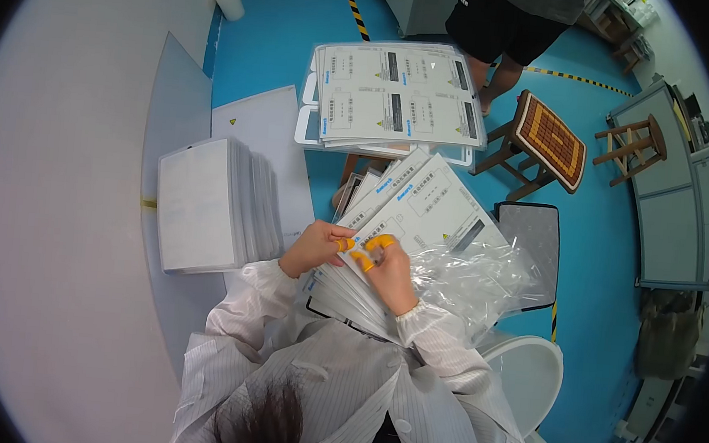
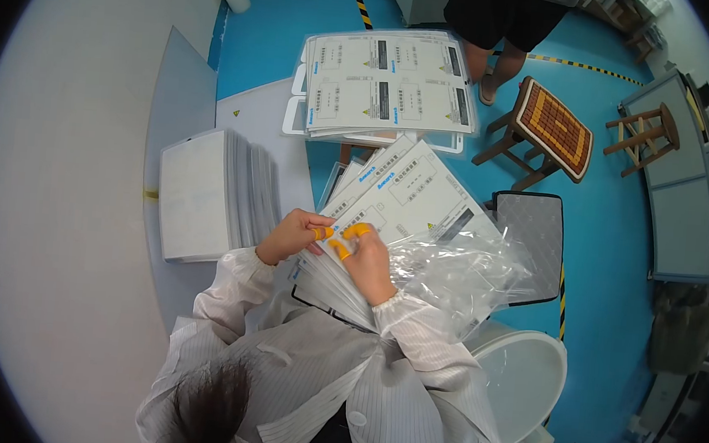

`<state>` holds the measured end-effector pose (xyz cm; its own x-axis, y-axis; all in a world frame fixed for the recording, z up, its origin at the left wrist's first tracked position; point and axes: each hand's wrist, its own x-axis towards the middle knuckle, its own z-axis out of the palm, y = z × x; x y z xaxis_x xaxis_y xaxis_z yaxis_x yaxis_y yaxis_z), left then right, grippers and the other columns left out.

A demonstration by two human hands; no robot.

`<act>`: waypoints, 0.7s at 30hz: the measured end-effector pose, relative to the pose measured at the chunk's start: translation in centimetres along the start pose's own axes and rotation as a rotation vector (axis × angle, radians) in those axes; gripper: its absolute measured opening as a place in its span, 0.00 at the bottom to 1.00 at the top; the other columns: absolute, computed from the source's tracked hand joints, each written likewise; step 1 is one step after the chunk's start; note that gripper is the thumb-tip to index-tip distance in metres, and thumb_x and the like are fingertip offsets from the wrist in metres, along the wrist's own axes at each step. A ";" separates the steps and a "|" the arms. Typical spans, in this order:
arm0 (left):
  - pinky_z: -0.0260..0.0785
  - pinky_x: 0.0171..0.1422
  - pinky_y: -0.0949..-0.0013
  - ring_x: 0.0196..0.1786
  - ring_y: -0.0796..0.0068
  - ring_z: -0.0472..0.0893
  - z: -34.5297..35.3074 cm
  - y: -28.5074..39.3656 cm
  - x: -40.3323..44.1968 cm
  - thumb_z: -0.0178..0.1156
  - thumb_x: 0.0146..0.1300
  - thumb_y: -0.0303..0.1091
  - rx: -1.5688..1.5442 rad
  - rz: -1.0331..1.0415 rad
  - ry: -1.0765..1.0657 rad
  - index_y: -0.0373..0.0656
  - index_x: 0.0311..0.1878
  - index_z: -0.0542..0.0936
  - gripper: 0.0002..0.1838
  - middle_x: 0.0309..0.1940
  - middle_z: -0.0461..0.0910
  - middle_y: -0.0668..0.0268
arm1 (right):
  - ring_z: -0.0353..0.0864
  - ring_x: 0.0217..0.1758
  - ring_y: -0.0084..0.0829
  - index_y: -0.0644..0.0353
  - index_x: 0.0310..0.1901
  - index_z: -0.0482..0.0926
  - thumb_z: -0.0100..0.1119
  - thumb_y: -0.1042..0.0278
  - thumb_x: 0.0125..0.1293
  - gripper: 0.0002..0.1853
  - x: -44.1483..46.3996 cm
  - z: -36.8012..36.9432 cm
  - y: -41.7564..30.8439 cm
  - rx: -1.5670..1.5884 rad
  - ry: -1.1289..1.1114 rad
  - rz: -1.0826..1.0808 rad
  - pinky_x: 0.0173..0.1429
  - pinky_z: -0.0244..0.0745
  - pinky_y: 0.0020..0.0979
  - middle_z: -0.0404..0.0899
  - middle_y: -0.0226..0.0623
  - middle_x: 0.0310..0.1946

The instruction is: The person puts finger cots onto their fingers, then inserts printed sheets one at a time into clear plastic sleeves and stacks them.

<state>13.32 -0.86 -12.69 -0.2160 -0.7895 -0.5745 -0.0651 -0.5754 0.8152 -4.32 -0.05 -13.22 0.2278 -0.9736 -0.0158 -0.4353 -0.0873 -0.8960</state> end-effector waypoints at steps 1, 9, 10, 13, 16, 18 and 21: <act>0.77 0.33 0.78 0.32 0.78 0.79 0.1 0.2 0.1 0.54 0.60 0.25 -0.003 0.008 -0.002 0.35 0.53 0.75 0.16 0.37 0.80 0.62 | 0.75 0.34 0.47 0.65 0.33 0.73 0.69 0.69 0.46 0.16 -0.3 0.3 -0.8 -0.023 -0.054 -0.058 0.35 0.71 0.37 0.73 0.44 0.32; 0.76 0.30 0.79 0.28 0.79 0.78 0.0 -0.1 0.2 0.57 0.59 0.27 0.005 0.011 0.023 0.38 0.50 0.77 0.15 0.36 0.80 0.61 | 0.76 0.34 0.47 0.65 0.34 0.74 0.67 0.73 0.47 0.13 1.0 -0.4 1.0 -0.032 0.095 0.082 0.36 0.71 0.37 0.73 0.45 0.33; 0.76 0.30 0.78 0.29 0.79 0.78 0.1 -0.1 0.3 0.57 0.59 0.27 0.002 0.001 0.035 0.37 0.50 0.77 0.15 0.36 0.80 0.61 | 0.76 0.34 0.47 0.65 0.33 0.74 0.66 0.73 0.47 0.13 0.8 -0.4 0.7 -0.026 0.085 0.059 0.35 0.72 0.37 0.73 0.45 0.33; 0.76 0.32 0.78 0.33 0.78 0.79 0.0 0.4 0.3 0.55 0.60 0.27 0.005 -0.004 0.015 0.35 0.52 0.76 0.16 0.38 0.80 0.61 | 0.76 0.34 0.47 0.65 0.34 0.74 0.66 0.71 0.48 0.13 -0.1 0.0 -1.3 -0.071 -0.060 -0.055 0.34 0.71 0.38 0.73 0.45 0.33; 0.76 0.38 0.78 0.37 0.76 0.80 -0.5 0.0 0.2 0.54 0.61 0.27 -0.030 0.013 -0.049 0.35 0.54 0.73 0.17 0.41 0.79 0.60 | 0.74 0.31 0.45 0.67 0.31 0.74 0.65 0.75 0.48 0.10 -0.7 1.9 0.3 -0.095 -0.082 -0.112 0.34 0.70 0.36 0.72 0.44 0.31; 0.76 0.41 0.78 0.39 0.75 0.80 -0.9 -0.2 -0.1 0.53 0.62 0.26 -0.068 0.025 -0.086 0.35 0.56 0.72 0.18 0.43 0.79 0.59 | 0.74 0.31 0.46 0.68 0.31 0.75 0.62 0.77 0.50 0.07 -0.5 1.7 0.7 -0.089 -0.087 -0.093 0.34 0.69 0.36 0.71 0.44 0.30; 0.74 0.48 0.77 0.42 0.74 0.80 -1.3 -0.2 -0.6 0.52 0.62 0.25 -0.183 0.200 -0.266 0.35 0.57 0.71 0.19 0.46 0.78 0.59 | 0.74 0.33 0.44 0.69 0.32 0.76 0.60 0.78 0.50 0.07 -0.2 0.8 0.5 0.024 -0.095 -0.097 0.37 0.69 0.34 0.70 0.44 0.30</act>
<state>14.70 -0.51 -12.61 -0.4537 -0.8208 -0.3471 0.1736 -0.4634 0.8690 -3.92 0.30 -13.98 0.3496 -0.9364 0.0307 -0.3864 -0.1740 -0.9058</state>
